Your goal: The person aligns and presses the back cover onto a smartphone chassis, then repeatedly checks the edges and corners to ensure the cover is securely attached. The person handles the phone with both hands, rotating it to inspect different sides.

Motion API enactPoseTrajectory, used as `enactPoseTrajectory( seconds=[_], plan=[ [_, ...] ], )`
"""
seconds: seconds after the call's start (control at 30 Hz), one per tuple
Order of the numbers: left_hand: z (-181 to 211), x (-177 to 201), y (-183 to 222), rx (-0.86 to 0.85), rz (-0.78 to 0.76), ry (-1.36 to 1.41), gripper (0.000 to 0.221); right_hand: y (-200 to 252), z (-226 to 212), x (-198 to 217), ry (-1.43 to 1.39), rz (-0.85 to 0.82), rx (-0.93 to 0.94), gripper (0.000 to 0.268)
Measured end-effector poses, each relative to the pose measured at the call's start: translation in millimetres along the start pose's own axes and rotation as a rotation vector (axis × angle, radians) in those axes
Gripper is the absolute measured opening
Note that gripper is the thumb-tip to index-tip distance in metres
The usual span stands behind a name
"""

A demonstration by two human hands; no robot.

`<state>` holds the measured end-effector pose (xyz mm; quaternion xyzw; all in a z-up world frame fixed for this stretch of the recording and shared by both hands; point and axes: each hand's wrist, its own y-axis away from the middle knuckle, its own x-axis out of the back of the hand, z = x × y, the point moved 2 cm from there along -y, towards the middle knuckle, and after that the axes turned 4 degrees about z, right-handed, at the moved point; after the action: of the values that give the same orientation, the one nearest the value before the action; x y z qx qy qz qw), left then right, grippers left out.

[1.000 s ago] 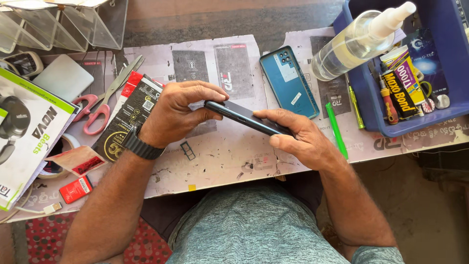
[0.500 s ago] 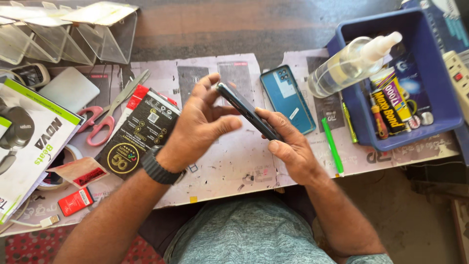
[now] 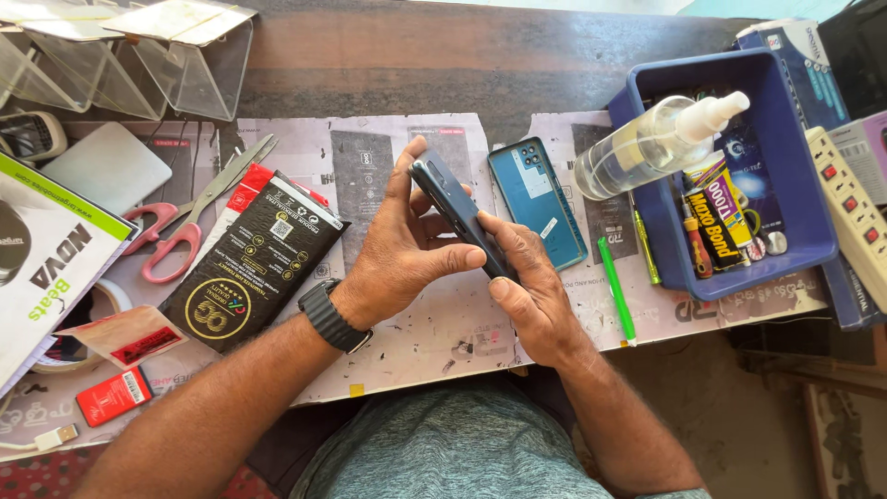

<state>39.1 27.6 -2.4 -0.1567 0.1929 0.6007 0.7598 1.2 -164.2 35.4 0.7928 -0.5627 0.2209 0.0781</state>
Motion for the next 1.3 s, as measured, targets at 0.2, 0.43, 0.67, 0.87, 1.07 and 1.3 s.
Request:
enactPoseTrajectory(
  seconds=[0.2, 0.43, 0.67, 0.87, 1.07, 1.3],
  plan=[
    [-0.7, 6.3, 0.9, -0.027, -0.002, 0.042, 0.127, -0.3, 0.5, -9.1, 0.093, 0.056, -0.001, 0.069],
    [0.3, 10.1, 1.3, -0.079, -0.022, -0.005, 0.129, -0.4, -5.6, -9.2, 0.133, 0.059, 0.039, 0.067],
    [-0.6, 9.7, 1.3, -0.077, -0.032, -0.022, 0.132, 1.7, -4.4, -5.8, 0.059, 0.056, 0.023, 0.066],
    [0.3, 11.0, 2.0, -0.089, -0.032, -0.039, 0.133, 2.8, -6.6, -5.5, 0.076, 0.052, 0.043, 0.067],
    [-0.1, 11.0, 1.3, -0.085, -0.027, -0.046, 0.133, 0.6, -8.5, -2.8, 0.109, 0.043, 0.064, 0.066],
    [-1.3, 11.1, 0.7, -0.088, -0.015, -0.065, 0.134, 0.6, -2.9, -1.8, -0.089, 0.014, -0.015, 0.067]
  ],
)
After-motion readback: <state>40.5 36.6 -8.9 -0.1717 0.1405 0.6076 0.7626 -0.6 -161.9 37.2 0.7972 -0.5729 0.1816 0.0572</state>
